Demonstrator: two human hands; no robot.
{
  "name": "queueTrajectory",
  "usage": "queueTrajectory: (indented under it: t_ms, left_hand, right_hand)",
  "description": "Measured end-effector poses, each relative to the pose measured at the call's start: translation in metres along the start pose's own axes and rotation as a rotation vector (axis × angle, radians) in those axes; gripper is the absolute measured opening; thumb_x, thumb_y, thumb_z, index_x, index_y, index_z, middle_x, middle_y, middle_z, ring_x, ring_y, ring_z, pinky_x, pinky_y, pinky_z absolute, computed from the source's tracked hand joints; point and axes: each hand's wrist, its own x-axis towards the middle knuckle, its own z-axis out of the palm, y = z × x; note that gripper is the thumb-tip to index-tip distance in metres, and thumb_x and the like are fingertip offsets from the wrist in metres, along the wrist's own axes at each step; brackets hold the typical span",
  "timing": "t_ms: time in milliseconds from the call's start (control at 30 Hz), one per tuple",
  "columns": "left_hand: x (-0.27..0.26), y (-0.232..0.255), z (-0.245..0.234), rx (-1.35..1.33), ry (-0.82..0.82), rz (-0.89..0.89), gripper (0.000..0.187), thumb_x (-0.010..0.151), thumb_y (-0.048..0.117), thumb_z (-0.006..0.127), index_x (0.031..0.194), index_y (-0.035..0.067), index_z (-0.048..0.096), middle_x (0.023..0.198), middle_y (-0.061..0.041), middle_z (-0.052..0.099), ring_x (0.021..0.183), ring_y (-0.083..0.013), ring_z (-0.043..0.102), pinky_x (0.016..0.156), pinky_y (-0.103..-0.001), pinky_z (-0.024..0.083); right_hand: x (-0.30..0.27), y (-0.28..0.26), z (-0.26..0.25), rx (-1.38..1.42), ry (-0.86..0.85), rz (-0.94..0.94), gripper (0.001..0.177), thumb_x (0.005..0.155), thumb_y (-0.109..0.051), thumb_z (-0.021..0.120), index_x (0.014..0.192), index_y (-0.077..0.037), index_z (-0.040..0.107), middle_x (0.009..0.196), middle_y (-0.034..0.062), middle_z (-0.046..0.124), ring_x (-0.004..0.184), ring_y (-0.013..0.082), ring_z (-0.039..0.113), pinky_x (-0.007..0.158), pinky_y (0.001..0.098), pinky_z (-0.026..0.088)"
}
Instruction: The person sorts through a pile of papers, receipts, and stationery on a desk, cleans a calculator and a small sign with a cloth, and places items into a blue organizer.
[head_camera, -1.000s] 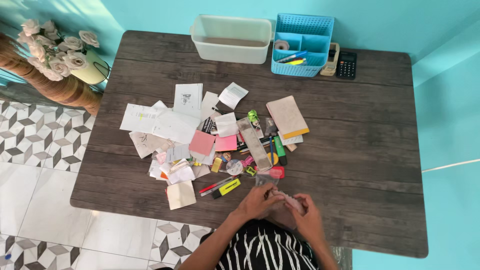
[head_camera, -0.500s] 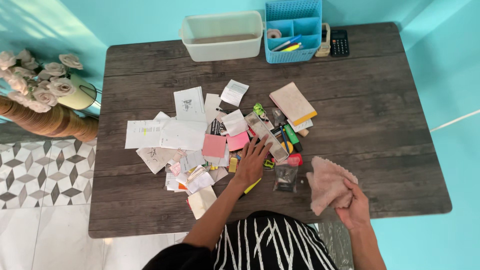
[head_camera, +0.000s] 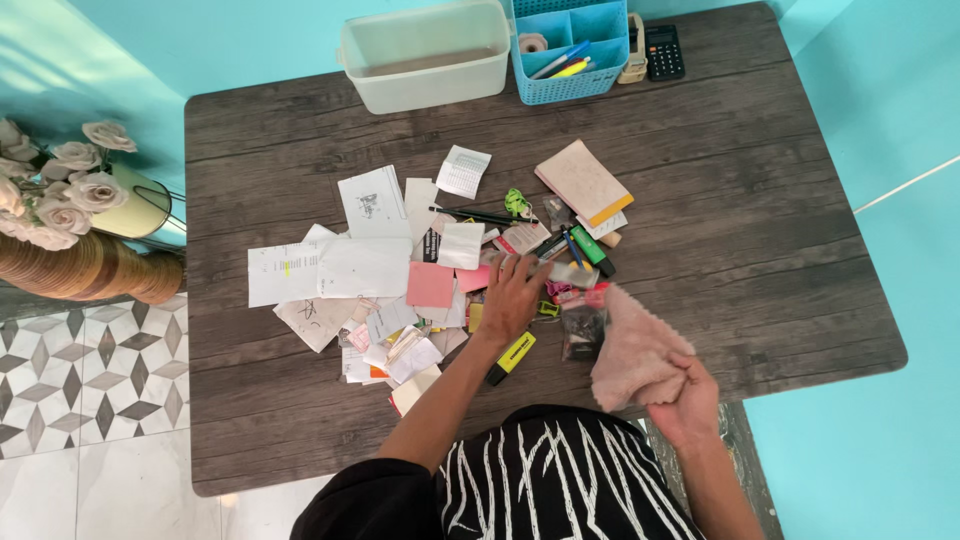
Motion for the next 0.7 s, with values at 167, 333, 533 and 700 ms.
queueTrajectory:
  t_ms: [167,333,533,700]
  left_hand:
    - [0.041,0.007,-0.051,-0.427,0.216,-0.256,0.017,0.107,0.011,0.056,0.122,0.005,0.062,0.121,-0.016,0.068,0.115,-0.0358,0.064,0.101,-0.048,0.052]
    - [0.052,0.018,-0.084,-1.461,0.199,-0.745,0.030,0.112,0.019,0.045,0.122,-0.004,0.061,0.110,-0.021,0.069,0.093,-0.0338,0.070,0.072,-0.046,0.059]
    - [0.026,0.051,-0.091,-1.989,0.052,-0.822,0.056,0.106,0.044,0.040,0.149,0.008,0.044,0.145,-0.010,0.057,0.131,-0.0242,0.057,0.110,-0.043,0.047]
    - [-0.011,0.065,-0.099,-2.176,0.047,-0.875,0.074,0.104,0.062,0.034,0.155,0.008,0.039,0.155,-0.009,0.048,0.141,-0.0222,0.047,0.117,-0.041,0.034]
  right_hand:
    - [-0.029,-0.050,0.057,-0.148,-0.180,-0.340,0.056,0.096,-0.023,0.038,0.143,0.006,0.046,0.140,0.0226,0.056,0.132,0.0363,0.055,0.109,0.0503,0.048]
    - [-0.059,-0.068,0.106,-0.226,-0.395,-0.700,0.063,0.101,-0.027,0.045,0.157,0.002,0.039,0.154,0.0204,0.049,0.144,0.0336,0.053,0.123,0.0517,0.042]
    - [-0.070,0.005,0.144,-1.433,-0.693,-1.181,0.058,0.106,-0.045,0.036,0.150,-0.011,0.054,0.170,0.0122,0.030,0.159,0.0365,0.018,0.128,0.0548,0.013]
    - [-0.053,0.034,0.157,-1.661,-0.628,-1.251,0.049,0.105,-0.029,0.048,0.152,-0.014,0.049,0.171,0.0125,0.025,0.159,0.0412,0.015,0.128,0.0553,0.014]
